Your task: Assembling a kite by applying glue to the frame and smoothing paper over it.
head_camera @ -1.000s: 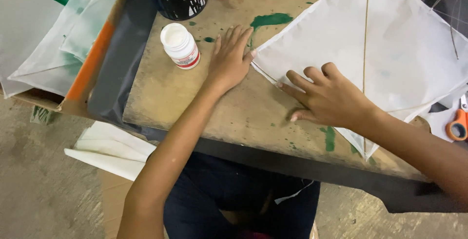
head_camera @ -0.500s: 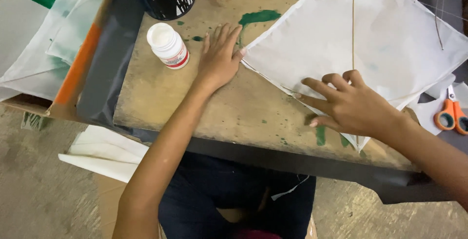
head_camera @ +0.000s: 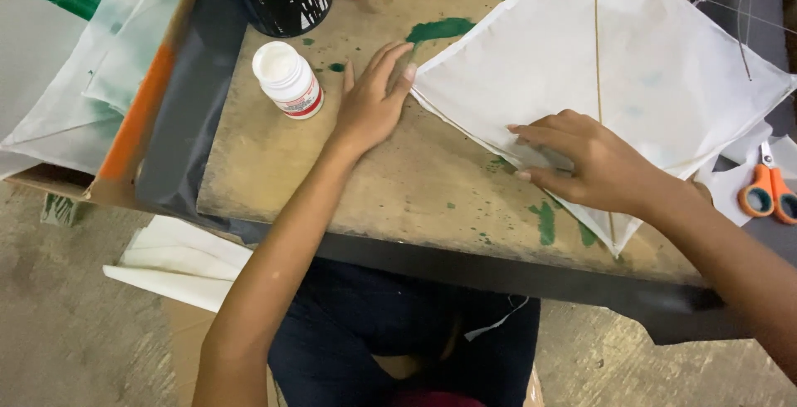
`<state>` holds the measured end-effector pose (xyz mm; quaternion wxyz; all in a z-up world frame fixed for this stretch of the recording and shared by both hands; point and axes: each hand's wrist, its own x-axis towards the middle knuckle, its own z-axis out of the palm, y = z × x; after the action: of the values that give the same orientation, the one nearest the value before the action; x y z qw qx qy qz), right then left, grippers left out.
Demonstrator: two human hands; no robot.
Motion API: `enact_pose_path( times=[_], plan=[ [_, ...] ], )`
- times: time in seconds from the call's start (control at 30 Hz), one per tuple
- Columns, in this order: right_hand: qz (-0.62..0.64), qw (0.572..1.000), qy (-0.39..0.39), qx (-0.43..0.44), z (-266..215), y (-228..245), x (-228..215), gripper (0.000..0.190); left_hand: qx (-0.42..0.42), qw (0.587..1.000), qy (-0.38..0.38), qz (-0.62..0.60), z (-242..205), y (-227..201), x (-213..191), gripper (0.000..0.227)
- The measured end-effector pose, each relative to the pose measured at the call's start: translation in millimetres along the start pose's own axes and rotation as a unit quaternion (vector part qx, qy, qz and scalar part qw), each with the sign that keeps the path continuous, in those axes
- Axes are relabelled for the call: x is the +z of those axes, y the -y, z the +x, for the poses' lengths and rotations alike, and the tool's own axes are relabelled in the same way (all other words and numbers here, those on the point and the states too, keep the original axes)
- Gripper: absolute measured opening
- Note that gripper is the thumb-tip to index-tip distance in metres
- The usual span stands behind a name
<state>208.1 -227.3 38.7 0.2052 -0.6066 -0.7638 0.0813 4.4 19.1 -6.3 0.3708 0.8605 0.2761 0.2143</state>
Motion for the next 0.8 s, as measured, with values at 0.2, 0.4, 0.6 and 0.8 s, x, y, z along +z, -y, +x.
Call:
enact_pose_path(
  times=[0.2,0.4,0.6,0.8],
  plan=[
    [-0.024,0.999,0.021,0.007,5,2,11,0.063,0.046,0.993,-0.076,-0.083,0,12,2,0.048],
    [0.085,0.996,-0.003,0.013,34,23,-1,0.056,0.192,0.959,-0.165,-0.125,-20,-17,-28,0.030],
    [0.177,0.983,-0.014,0.035,96,62,5,0.044,0.234,0.936,-0.236,-0.115,-44,-11,-71,0.015],
    [0.192,0.980,-0.044,-0.011,166,93,38,0.049,0.199,0.932,-0.291,-0.085,-73,24,-110,0.012]
  ],
)
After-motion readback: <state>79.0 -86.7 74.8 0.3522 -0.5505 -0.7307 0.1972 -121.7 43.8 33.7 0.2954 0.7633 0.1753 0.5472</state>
